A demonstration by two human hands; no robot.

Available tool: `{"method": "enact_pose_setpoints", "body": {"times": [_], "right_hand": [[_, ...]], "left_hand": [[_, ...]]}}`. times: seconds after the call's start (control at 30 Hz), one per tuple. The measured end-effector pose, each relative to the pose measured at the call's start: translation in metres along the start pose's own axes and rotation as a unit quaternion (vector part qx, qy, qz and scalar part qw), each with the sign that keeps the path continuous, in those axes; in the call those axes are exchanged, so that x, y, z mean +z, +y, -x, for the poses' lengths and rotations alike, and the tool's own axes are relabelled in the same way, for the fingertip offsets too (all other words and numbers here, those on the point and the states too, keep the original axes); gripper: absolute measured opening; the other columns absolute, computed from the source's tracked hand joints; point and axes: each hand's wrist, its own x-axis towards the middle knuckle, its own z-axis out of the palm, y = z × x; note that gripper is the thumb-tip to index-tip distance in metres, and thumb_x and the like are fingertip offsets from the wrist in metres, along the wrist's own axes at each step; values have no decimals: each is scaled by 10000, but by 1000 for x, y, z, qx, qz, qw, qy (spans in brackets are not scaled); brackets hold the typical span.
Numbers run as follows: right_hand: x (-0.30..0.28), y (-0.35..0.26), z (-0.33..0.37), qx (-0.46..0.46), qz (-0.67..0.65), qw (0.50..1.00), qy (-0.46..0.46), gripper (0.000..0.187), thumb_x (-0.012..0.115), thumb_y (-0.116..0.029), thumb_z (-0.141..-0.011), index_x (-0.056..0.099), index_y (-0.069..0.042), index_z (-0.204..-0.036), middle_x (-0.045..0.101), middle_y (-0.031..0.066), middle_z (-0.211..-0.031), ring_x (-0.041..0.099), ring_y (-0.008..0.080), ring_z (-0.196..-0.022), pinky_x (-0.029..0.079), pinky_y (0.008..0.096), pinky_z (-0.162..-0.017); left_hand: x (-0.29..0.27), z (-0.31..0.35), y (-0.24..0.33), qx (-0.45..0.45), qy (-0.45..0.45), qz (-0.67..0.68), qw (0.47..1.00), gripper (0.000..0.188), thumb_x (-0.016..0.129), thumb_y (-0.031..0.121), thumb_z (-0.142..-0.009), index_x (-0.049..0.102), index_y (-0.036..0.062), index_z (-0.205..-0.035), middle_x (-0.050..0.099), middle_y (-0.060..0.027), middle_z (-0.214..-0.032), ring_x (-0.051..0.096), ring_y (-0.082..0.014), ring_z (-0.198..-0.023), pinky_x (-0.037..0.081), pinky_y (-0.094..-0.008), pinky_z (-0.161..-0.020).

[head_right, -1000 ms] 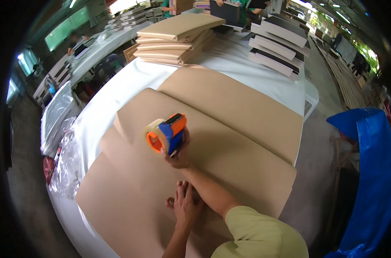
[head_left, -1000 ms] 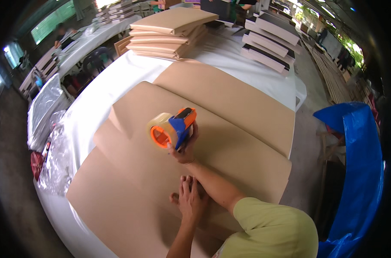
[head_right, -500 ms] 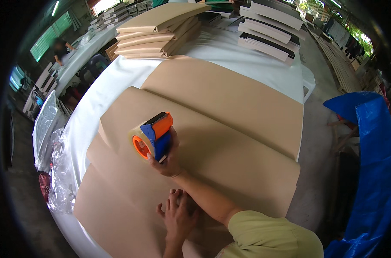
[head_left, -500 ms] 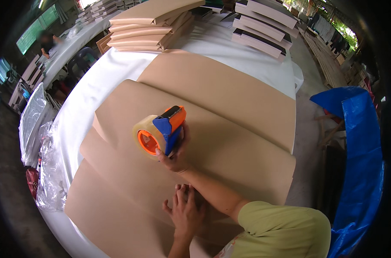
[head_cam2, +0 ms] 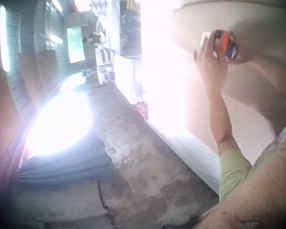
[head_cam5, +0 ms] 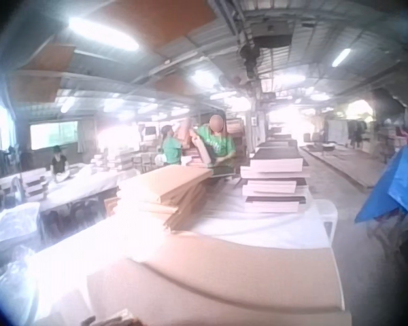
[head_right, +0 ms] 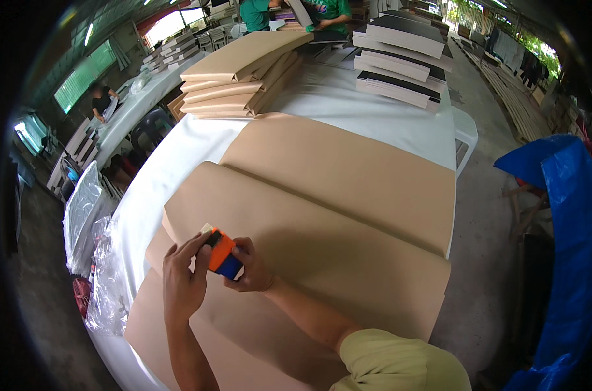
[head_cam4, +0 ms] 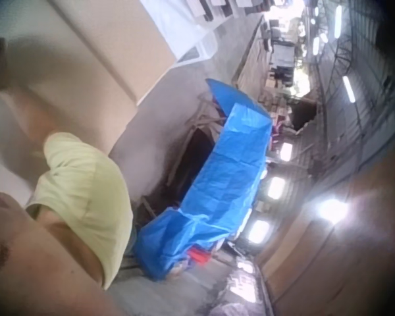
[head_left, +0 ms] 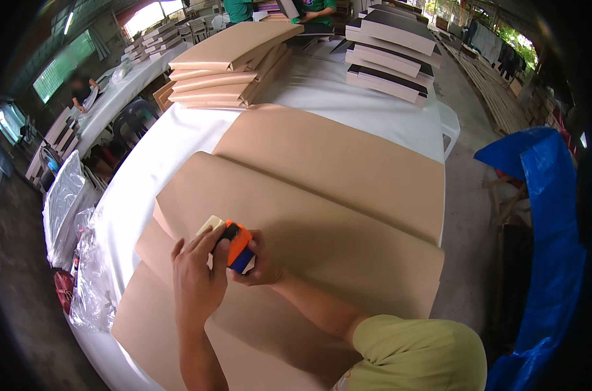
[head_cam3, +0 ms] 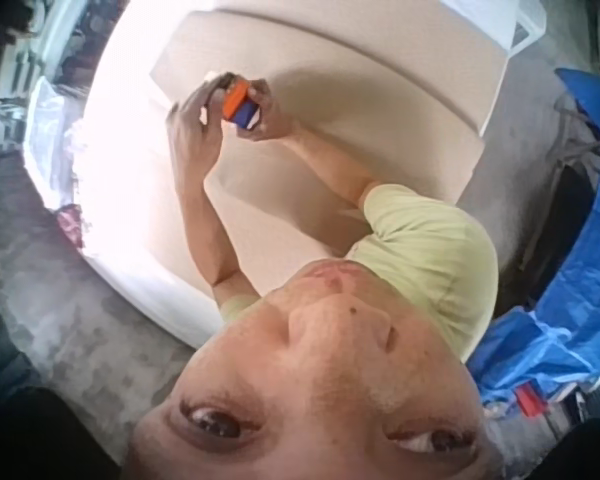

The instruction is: The person wraps a board in plastic film and then in brown paper, securing the edges with adhesive tape using a tape dispenser.

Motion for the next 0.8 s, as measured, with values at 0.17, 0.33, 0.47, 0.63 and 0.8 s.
{"method": "enact_pose_setpoints", "body": {"times": [0.17,0.33,0.47,0.63,0.8], "right_hand": [[-5,-4,3,16,-18,999,-25,875,774,-177,-627,300,-301,-1352,396,207,-1166,500,335,-948,471,396,-739],[3,-20,-12,-43,72,996,-42,689,799,-182,-589,525,-318,-1206,386,158,-1198,501,326,-966,476,386,-777],[4,-36,-30,24,121,987,-100,695,788,-155,-569,545,-304,-1203,402,142,-1168,514,281,-917,495,331,-761],[11,-42,-35,1,199,970,-138,743,746,-106,-581,496,-270,-1261,366,101,-1299,491,246,-803,507,333,-658],[14,-62,-54,91,231,940,-235,719,706,-121,-598,484,-246,-1270,322,61,-1385,524,255,-789,512,325,-637]], "left_hand": [[-8,10,5,-2,-14,92,996,168,606,91,-799,666,2,-928,665,-154,-854,638,-264,-812,405,-369,-915],[-23,-4,-22,-18,110,-15,994,122,563,4,-783,676,18,-827,678,-92,-785,648,-203,-697,368,-350,-928],[-75,-27,-53,121,220,-262,932,203,505,112,-876,657,45,-992,678,-82,-812,643,-131,-756,465,-231,-713],[-100,-60,-61,15,226,-19,974,272,581,181,-868,621,75,-1115,670,-55,-791,630,-111,-774,463,-257,-773],[-91,-67,-101,-51,265,-113,956,342,756,196,-690,678,100,-1008,685,-59,-835,635,-172,-787,479,-320,-782]]}}
